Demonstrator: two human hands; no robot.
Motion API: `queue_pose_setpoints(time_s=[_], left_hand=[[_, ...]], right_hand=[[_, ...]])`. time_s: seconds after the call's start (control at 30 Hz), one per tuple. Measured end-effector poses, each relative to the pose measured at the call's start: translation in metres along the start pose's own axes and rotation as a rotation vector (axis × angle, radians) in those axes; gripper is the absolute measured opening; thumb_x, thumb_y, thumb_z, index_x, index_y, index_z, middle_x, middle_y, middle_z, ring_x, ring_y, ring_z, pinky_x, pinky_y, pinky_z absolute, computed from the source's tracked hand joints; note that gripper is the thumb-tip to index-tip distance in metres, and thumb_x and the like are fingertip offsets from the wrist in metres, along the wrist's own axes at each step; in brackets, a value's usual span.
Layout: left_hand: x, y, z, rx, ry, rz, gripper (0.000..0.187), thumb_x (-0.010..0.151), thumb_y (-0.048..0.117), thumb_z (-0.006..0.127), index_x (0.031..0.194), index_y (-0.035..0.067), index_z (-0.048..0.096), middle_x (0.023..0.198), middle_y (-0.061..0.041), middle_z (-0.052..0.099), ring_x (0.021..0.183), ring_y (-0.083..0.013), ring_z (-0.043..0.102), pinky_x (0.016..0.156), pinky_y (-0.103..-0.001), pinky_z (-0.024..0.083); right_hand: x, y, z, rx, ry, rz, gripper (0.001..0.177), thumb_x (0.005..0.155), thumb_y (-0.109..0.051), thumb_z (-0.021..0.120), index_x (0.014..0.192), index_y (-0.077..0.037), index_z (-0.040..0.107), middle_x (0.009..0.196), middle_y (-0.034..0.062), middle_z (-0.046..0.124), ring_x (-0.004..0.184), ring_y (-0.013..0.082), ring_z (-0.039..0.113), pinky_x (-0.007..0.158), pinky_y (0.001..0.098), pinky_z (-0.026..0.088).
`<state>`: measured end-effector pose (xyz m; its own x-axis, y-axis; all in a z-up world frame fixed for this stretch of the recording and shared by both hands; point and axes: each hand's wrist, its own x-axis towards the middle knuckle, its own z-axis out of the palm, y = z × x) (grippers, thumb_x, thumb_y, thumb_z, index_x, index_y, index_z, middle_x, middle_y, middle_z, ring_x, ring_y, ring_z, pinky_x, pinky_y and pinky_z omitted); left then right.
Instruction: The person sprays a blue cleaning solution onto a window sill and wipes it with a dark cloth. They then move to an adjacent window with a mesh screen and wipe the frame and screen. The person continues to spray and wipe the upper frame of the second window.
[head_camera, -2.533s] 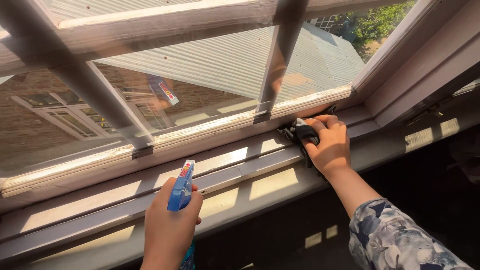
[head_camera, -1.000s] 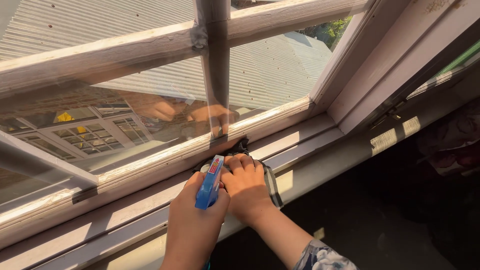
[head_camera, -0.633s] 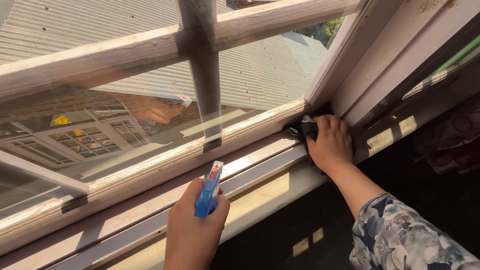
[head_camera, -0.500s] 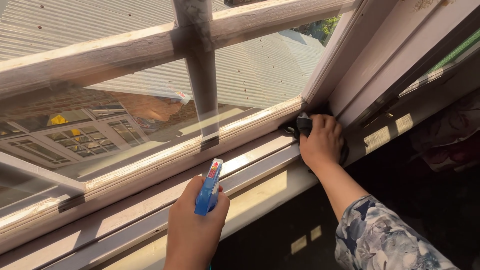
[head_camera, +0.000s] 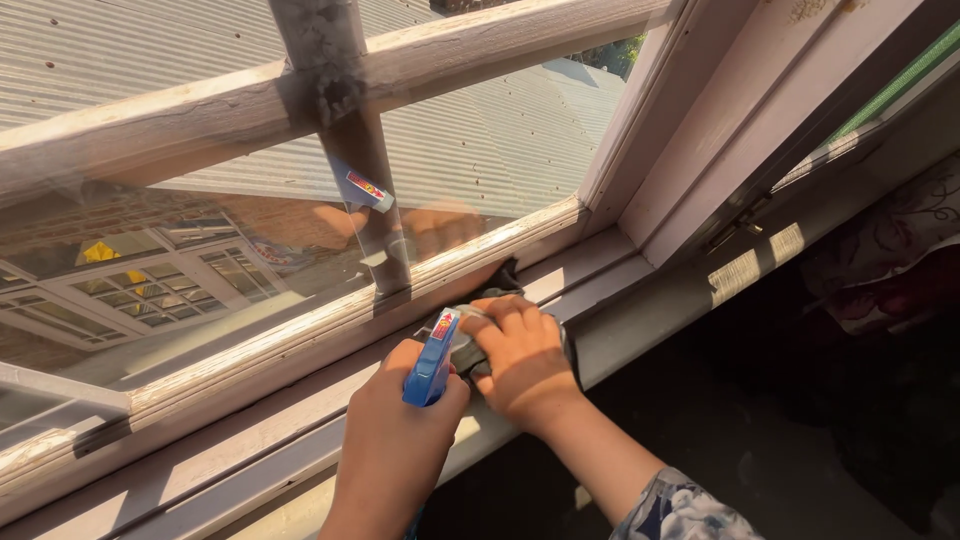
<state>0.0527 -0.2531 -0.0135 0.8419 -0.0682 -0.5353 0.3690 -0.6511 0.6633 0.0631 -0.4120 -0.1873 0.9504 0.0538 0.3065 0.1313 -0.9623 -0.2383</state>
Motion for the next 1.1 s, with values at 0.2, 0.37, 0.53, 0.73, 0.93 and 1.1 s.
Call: queue_pose_setpoints(time_s=[0.2,0.37,0.53,0.73,0.93,1.1], left_hand=[[0.000,-0.001,0.002,-0.047,-0.014,-0.042,0.010,0.077,0.024,0.053,0.081,0.018,0.061,0.066,0.000,0.057,0.063,-0.0161,0.044,0.063,-0.029,0.037],[-0.005,-0.013,0.002,-0.051,0.004,-0.046,0.008,0.079,0.026,0.056,0.081,0.019,0.060,0.067,0.000,0.054,0.064,-0.0166,0.043,0.063,-0.029,0.037],[-0.007,-0.030,0.000,-0.079,0.057,0.024,0.014,0.081,0.027,0.061,0.075,0.018,0.051,0.062,0.000,0.048,0.061,-0.0175,0.039,0.060,-0.030,0.035],[-0.005,-0.038,-0.002,-0.132,0.106,0.079,0.006,0.074,0.022,0.062,0.076,0.017,0.059,0.064,0.000,0.058,0.064,-0.0177,0.047,0.065,-0.030,0.041],[-0.017,-0.032,-0.015,-0.117,0.116,0.017,0.006,0.077,0.022,0.061,0.075,0.017,0.060,0.064,0.000,0.061,0.062,-0.0168,0.046,0.064,-0.028,0.041],[-0.018,-0.040,-0.014,-0.083,0.123,0.027,0.008,0.081,0.026,0.062,0.078,0.019,0.059,0.062,0.000,0.053,0.061,-0.0173,0.040,0.061,-0.029,0.037]], right_hand=[[0.014,0.139,-0.031,-0.104,0.048,0.403,0.047,0.082,-0.031,0.065,0.125,-0.017,0.049,0.134,0.0119,0.043,0.125,0.0394,0.038,0.093,0.0562,0.041],[0.018,0.130,-0.022,-0.092,0.097,0.474,0.046,0.083,-0.032,0.064,0.125,-0.019,0.049,0.134,0.0119,0.044,0.124,0.0399,0.038,0.091,0.0593,0.040],[0.010,0.049,-0.003,-0.062,0.249,0.602,0.048,0.078,-0.029,0.070,0.123,-0.022,0.053,0.129,0.0081,0.046,0.120,0.0391,0.041,0.084,0.0595,0.042],[-0.006,-0.077,0.022,-0.022,0.384,0.061,0.030,0.083,-0.036,0.057,0.107,-0.022,0.068,0.116,0.0046,0.059,0.108,0.0334,0.052,0.084,0.0492,0.043],[0.007,-0.004,-0.016,-0.040,-0.139,-0.005,0.073,0.063,-0.038,0.075,0.132,-0.032,0.051,0.135,-0.0011,0.047,0.122,0.0298,0.040,0.084,0.0467,0.042],[0.008,0.110,-0.024,-0.052,0.198,0.444,0.049,0.085,-0.040,0.065,0.127,-0.018,0.053,0.131,0.0126,0.047,0.122,0.0414,0.041,0.090,0.0588,0.042]])
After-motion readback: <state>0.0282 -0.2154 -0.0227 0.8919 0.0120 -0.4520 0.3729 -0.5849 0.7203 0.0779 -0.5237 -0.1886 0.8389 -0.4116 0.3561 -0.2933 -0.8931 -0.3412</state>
